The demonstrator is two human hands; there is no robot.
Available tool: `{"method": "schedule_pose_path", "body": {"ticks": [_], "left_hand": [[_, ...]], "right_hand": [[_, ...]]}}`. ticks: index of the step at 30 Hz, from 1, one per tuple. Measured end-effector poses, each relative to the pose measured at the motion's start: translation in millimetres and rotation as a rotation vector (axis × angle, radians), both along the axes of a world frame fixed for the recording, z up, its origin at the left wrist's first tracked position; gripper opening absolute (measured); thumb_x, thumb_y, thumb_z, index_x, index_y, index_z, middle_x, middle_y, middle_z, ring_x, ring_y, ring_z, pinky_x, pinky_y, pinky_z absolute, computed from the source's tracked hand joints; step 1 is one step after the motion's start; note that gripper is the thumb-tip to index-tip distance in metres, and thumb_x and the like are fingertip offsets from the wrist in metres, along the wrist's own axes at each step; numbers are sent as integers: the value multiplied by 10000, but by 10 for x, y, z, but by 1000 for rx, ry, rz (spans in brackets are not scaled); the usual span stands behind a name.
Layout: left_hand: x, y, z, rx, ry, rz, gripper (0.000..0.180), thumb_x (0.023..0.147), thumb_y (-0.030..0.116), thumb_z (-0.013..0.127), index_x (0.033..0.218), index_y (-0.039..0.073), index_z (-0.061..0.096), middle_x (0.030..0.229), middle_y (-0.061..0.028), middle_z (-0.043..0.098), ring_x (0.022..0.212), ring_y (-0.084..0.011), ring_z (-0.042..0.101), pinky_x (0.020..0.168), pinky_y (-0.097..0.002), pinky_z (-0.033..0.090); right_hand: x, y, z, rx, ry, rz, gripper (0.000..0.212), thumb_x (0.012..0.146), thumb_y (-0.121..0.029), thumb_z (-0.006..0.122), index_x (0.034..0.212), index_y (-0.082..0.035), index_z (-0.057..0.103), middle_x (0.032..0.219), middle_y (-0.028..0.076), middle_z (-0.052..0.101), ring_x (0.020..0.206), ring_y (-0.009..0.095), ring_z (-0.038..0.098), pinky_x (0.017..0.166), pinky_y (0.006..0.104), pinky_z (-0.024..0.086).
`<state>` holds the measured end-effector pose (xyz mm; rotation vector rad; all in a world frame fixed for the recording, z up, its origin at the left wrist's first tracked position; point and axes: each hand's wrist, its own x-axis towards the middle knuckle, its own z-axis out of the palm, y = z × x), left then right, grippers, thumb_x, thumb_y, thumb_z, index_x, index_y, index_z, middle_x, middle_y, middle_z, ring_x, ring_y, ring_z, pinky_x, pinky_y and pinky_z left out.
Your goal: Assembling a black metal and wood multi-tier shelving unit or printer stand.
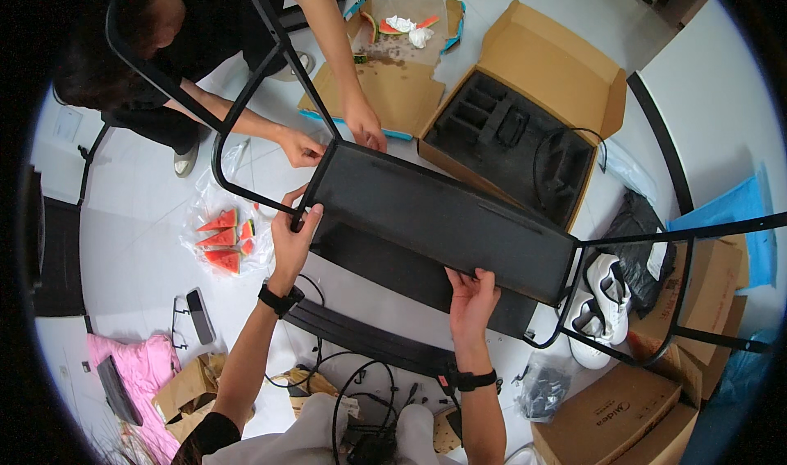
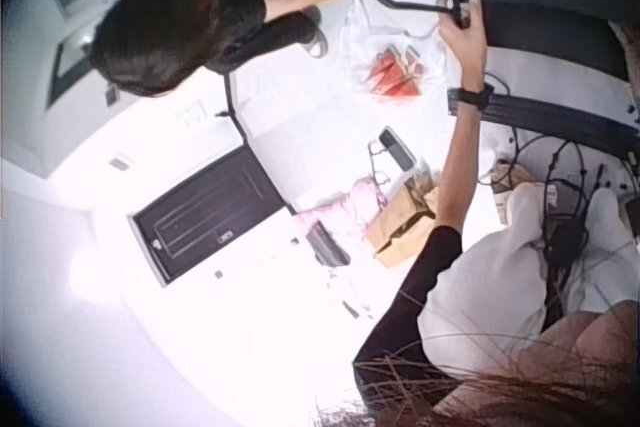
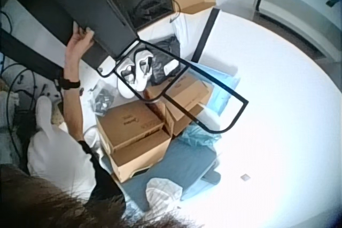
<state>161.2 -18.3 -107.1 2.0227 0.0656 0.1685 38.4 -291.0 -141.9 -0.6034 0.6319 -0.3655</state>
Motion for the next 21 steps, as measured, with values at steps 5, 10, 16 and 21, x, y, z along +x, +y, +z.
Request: {"method": "schedule_pose_path", "body": {"ticks": [5, 10, 16, 21], "left_hand": [[-34, 6, -12, -3, -37, 18, 395, 883, 210, 719, 1211, 16, 615, 562, 56, 417, 511, -29, 355, 478, -220, 288], [-94, 66, -163, 62, -113, 29, 376, 904, 211, 704, 1201, -1, 614, 560, 30, 454, 507, -44, 400, 474, -235, 325], [-110, 106, -299, 101, -118, -6, 262, 1015, 160, 491, 1162, -43, 566, 556, -88, 475, 475, -171, 471, 468, -339, 372], [-82, 155, -299, 162, -145, -35, 267, 1027, 175, 450, 1092, -61, 557, 569, -138, 494, 482, -270, 510, 477, -376, 385]], "right_hand": [[-11, 9, 33, -13, -10, -5, 248, 904, -110, 523, 1088, 53, 558, 1121, 151, 604, 1089, 278, 605, 995, 459, 526], [-65, 5, -89, 12, -24, -23, 257, 906, -107, 519, 1106, 51, 545, 1116, 152, 596, 1106, 287, 590, 1007, 476, 514], [-98, -32, -63, 66, -45, -8, 268, 933, -156, 520, 1122, 33, 532, 1163, 150, 577, 1115, 288, 582, 1027, 462, 495], [-113, -117, 13, 64, -55, 15, 267, 929, -197, 554, 1102, 6, 555, 1151, 135, 591, 1106, 272, 586, 1008, 441, 503]]}}
